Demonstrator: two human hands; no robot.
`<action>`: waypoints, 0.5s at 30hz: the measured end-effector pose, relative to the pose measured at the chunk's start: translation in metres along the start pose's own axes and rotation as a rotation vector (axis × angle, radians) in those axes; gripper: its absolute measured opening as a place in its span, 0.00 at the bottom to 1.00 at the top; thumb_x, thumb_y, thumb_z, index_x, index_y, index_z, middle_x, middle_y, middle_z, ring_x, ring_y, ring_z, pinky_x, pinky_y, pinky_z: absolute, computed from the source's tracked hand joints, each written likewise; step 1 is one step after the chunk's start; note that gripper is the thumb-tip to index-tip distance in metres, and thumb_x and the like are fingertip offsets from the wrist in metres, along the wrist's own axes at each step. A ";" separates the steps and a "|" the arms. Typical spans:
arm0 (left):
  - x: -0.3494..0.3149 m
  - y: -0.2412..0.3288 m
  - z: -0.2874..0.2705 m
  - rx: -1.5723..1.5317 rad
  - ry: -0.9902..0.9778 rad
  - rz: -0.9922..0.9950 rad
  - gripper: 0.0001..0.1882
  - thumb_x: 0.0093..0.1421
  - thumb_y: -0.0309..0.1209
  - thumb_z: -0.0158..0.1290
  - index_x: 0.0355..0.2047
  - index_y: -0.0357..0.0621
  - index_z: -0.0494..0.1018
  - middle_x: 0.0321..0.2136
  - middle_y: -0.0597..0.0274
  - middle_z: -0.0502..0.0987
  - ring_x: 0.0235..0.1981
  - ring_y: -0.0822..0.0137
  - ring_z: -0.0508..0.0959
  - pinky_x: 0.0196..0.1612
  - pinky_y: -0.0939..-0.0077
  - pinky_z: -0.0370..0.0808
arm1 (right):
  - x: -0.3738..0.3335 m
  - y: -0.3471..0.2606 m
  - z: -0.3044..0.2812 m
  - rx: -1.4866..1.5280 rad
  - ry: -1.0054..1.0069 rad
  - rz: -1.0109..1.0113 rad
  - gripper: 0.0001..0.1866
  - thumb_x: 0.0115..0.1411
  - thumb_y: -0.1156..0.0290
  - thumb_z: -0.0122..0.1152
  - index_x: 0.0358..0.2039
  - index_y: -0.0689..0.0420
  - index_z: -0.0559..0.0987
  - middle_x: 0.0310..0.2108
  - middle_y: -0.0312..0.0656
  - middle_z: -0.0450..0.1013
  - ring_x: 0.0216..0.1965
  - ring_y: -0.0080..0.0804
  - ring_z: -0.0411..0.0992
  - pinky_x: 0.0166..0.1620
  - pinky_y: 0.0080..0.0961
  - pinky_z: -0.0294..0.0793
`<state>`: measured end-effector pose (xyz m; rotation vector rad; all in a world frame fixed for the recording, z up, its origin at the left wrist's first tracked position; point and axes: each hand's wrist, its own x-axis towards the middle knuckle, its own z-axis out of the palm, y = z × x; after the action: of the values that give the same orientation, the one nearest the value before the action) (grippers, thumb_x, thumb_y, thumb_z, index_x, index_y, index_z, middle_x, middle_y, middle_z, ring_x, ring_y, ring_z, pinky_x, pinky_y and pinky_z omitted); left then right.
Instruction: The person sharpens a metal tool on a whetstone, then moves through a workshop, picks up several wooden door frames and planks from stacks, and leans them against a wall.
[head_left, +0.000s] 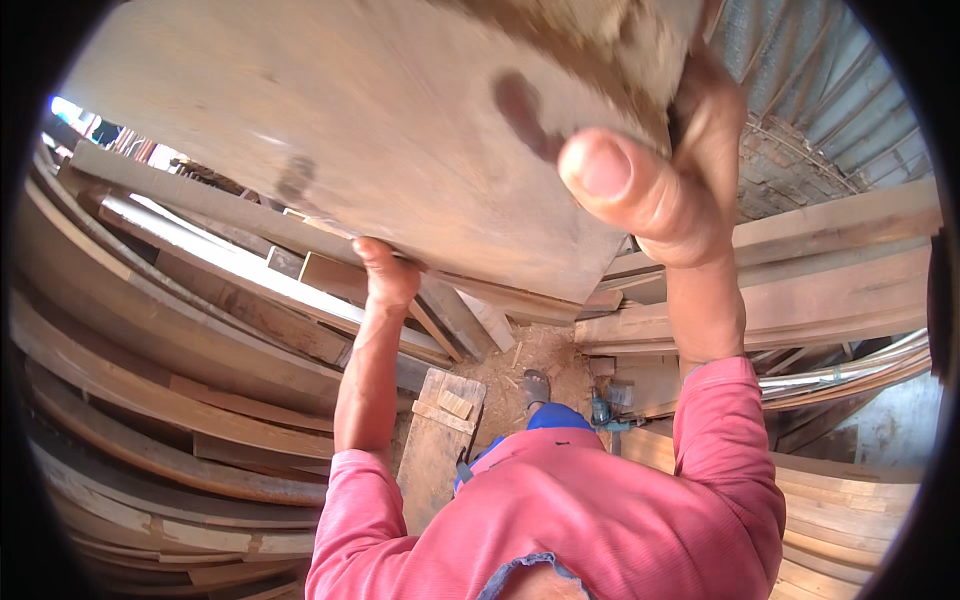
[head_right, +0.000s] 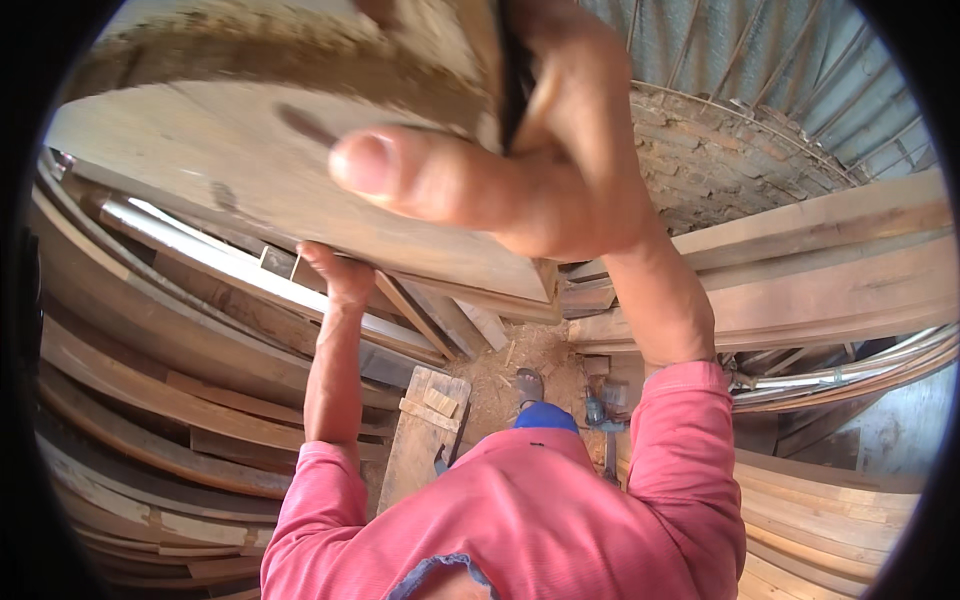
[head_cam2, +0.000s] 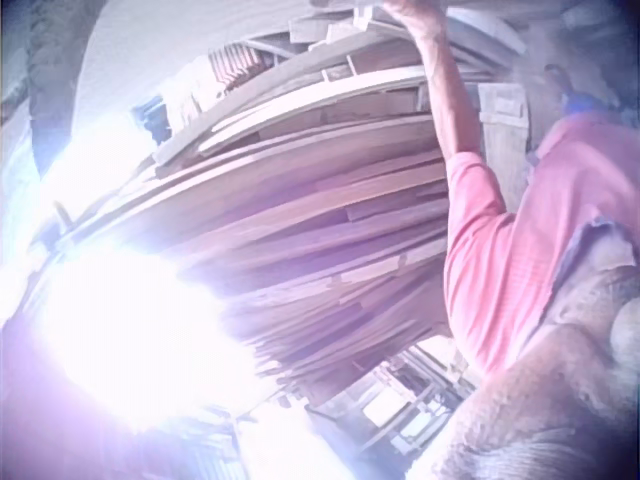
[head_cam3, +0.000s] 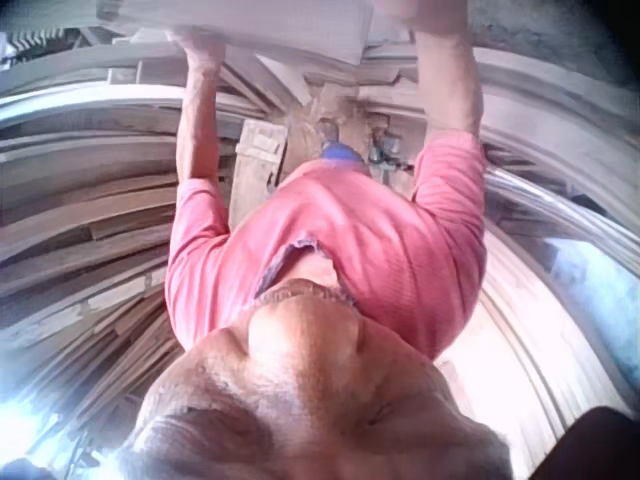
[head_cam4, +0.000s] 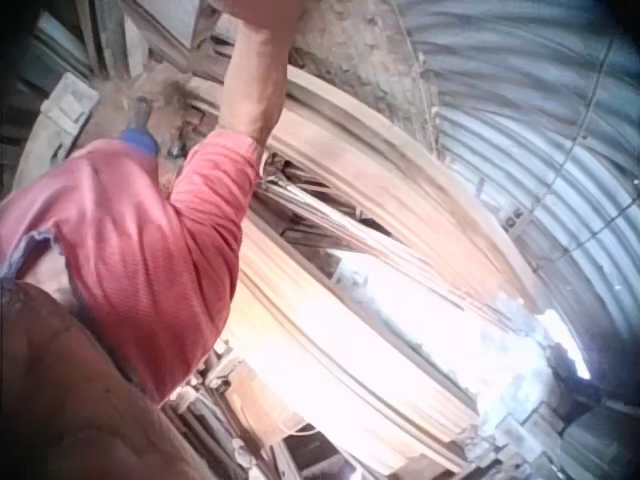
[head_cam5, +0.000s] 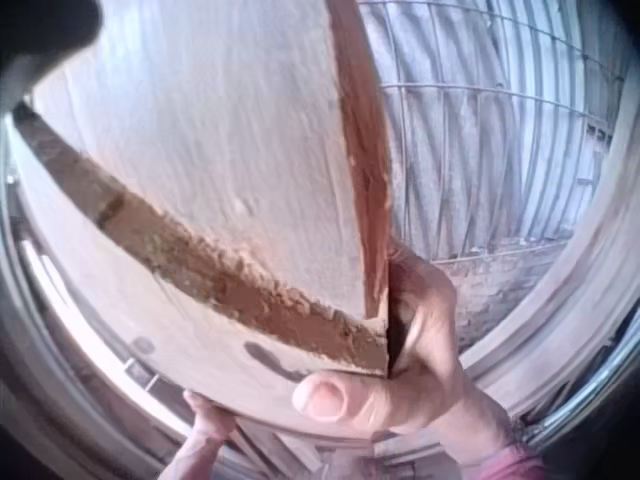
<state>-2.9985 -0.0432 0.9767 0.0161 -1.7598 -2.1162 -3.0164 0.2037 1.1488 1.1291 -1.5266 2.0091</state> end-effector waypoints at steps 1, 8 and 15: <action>0.006 -0.020 0.002 -0.006 -0.029 0.006 0.67 0.36 0.87 0.39 0.60 0.39 0.62 0.48 0.56 0.71 0.51 0.61 0.71 0.50 0.66 0.72 | -0.004 0.007 -0.003 -0.011 0.011 0.013 0.30 0.49 0.58 0.71 0.47 0.67 0.75 0.41 0.43 0.76 0.40 0.26 0.74 0.40 0.23 0.74; 0.045 -0.165 0.006 0.377 -0.331 0.327 0.44 0.64 0.66 0.32 0.48 0.31 0.71 0.45 0.49 0.74 0.47 0.58 0.73 0.44 0.61 0.71 | -0.063 0.092 -0.066 -0.182 0.007 0.284 0.35 0.48 0.55 0.69 0.50 0.68 0.73 0.42 0.45 0.74 0.43 0.32 0.73 0.47 0.29 0.73; 0.086 -0.242 -0.017 0.287 -0.230 -0.106 0.38 0.68 0.60 0.32 0.52 0.33 0.69 0.45 0.52 0.74 0.45 0.62 0.73 0.49 0.64 0.70 | -0.072 0.180 -0.071 -0.184 0.161 0.420 0.42 0.52 0.43 0.68 0.55 0.65 0.70 0.50 0.48 0.70 0.51 0.37 0.69 0.53 0.32 0.69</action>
<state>-3.1421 -0.0518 0.7635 -0.0603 -2.2323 -1.9823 -3.1255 0.2196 0.9740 0.5942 -1.9360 2.0958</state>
